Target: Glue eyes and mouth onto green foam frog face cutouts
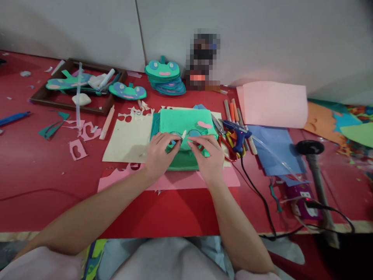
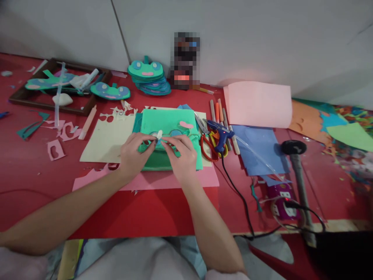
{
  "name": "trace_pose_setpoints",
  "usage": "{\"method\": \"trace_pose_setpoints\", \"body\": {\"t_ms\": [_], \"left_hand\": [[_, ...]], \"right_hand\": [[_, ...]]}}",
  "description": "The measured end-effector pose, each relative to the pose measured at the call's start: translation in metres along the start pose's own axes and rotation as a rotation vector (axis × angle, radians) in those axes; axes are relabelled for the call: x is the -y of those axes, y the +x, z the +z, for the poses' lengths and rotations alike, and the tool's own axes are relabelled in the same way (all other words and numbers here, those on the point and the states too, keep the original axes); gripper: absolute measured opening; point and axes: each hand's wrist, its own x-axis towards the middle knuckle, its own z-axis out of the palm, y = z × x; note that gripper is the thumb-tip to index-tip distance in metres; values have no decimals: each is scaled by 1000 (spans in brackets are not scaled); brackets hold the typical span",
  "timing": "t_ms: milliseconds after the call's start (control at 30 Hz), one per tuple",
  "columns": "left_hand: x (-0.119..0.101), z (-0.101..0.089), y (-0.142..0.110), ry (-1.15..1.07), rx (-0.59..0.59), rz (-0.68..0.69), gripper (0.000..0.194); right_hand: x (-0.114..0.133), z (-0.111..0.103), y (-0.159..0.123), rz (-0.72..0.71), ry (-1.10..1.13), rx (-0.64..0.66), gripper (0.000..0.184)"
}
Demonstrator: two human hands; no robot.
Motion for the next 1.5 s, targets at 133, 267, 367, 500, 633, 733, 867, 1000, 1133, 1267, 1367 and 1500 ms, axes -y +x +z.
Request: {"method": "trace_pose_setpoints", "body": {"t_ms": [133,267,367,500,633,733,867,1000,1133,1267,1367,1500], "left_hand": [[-1,-1,1,3,-52,65,6],[-1,-1,0,29,-84,130,3],[-1,-1,-2,80,-57,189,4],[-1,-3,-4,180,17,222,7],[-3,-5,-4,243,16,279,6],[-5,-6,-3,243,-3,321,5],[-5,-7,-4,230,26,318,6],[-5,-7,-4,235,35,307,7],[-5,-8,-4,259,-7,379,5],[-4,-8,-4,274,-14,405,7],[-3,-8,-4,284,-14,404,7],[-3,-7,-3,266,-49,427,11]], "right_hand": [[-2,1,0,-6,-37,2,16],[-5,1,0,-29,-37,-12,16],[-5,2,0,-29,-50,-3,16],[-5,3,0,-43,-45,3,15],[-5,3,0,-57,-49,3,15],[-4,2,0,-56,-48,0,14],[-3,1,0,-57,-35,-4,13],[-2,0,0,-40,-51,5,12],[-1,-1,-1,-45,-36,9,12],[-1,-1,-1,-43,-23,0,11],[-2,0,0,-35,-28,-3,11],[-3,0,0,-57,-7,-24,10]]}}
